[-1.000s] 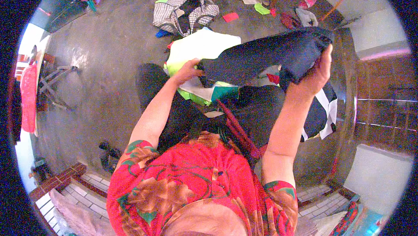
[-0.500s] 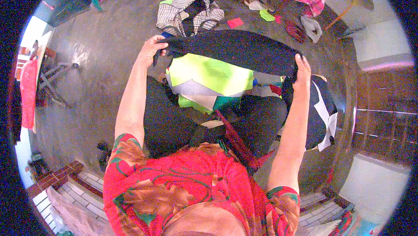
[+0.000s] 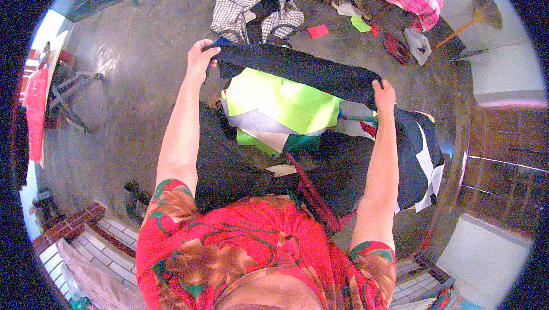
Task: The person sits on the floor and sorts through a pile of colorful fabric pieces, picking them up one by one, inspecting them, and placing them into a separate stack. The person handles various colors including green, red, blue, gray, and black.
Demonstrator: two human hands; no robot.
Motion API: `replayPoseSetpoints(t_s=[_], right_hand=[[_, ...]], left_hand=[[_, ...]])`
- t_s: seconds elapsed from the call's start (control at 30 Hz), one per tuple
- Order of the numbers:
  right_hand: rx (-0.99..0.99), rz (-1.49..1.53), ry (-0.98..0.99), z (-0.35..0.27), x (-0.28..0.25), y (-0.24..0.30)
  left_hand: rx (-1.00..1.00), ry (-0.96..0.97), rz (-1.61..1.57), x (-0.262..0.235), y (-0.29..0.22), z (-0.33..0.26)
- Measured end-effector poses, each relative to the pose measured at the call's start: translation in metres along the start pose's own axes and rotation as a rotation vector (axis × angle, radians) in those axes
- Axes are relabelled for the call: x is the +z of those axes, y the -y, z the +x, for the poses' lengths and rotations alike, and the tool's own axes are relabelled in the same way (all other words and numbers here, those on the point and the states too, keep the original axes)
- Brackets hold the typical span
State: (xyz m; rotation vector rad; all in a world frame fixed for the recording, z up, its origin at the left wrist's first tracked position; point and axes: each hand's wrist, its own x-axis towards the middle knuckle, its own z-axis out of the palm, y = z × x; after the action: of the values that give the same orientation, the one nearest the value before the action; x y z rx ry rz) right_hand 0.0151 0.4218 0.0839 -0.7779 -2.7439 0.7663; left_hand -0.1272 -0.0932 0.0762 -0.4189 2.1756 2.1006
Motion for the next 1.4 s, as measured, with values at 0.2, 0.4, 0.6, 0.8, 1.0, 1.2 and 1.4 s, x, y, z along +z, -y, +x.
replayPoseSetpoints(t_s=[0.2,0.4,0.6,0.8,1.0,1.2,1.4], right_hand=[[-0.281,-0.266,-0.075,-0.047,0.011,0.043],[-0.500,-0.141,0.062,-0.099,0.020,0.056],[-0.318,0.052,0.219,-0.126,0.038,0.039],[-0.336,-0.056,0.288,-0.124,0.048,0.051],[-0.300,-0.184,0.581,-0.125,0.069,0.033],[-0.309,-0.131,0.581,-0.122,0.068,0.033],[-0.263,-0.142,0.595,-0.125,0.066,0.037]], left_hand=[[0.404,-0.212,0.805,0.016,0.023,-0.006],[0.486,0.243,0.865,0.028,0.022,-0.027],[0.489,0.544,1.016,0.040,0.038,-0.035],[0.436,0.740,1.073,0.042,0.057,-0.026],[0.506,0.699,1.118,0.039,0.067,-0.022],[0.783,0.538,1.109,0.058,0.048,-0.064],[0.865,0.758,1.212,0.090,0.066,-0.124]])
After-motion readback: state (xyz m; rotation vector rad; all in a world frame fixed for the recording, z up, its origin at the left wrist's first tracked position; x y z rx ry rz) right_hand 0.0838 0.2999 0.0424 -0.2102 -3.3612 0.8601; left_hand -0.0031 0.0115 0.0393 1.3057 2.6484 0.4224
